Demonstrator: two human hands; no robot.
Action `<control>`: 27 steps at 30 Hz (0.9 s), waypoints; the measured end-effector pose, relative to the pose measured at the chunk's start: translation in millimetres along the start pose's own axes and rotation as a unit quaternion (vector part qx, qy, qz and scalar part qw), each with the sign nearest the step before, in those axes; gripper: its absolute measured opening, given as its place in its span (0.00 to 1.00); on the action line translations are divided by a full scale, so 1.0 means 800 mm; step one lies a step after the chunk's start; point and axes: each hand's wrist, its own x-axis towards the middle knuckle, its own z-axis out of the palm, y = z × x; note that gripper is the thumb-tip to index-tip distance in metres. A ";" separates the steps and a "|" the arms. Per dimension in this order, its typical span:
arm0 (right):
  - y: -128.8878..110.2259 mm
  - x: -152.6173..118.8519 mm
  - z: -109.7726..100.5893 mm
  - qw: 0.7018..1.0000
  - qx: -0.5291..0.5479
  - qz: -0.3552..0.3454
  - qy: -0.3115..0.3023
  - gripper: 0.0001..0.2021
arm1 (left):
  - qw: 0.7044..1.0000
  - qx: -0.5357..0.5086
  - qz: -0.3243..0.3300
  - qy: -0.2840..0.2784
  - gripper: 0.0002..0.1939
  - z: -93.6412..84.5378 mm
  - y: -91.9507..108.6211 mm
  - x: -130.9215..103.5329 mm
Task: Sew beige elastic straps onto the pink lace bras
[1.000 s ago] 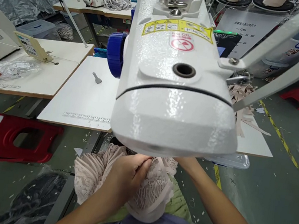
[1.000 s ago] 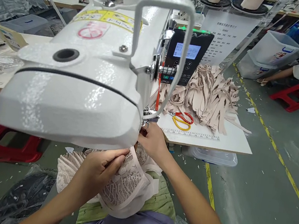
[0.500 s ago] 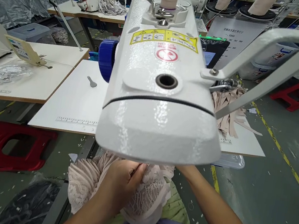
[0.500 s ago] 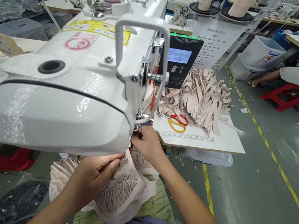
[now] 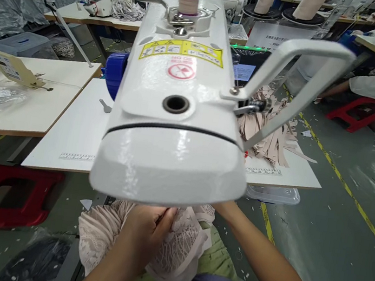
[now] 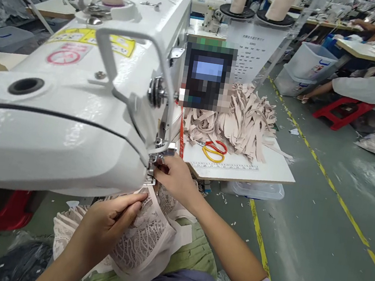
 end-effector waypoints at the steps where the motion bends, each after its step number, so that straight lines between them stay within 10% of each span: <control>1: -0.001 0.000 0.001 1.000 -0.021 -0.006 0.013 0.05 | 1.000 0.006 0.009 0.002 0.17 -0.002 0.000 0.000; 27: 0.019 0.011 0.024 0.990 -0.111 -0.052 0.074 0.06 | 0.989 0.100 0.075 0.081 0.15 -0.003 -0.026 -0.020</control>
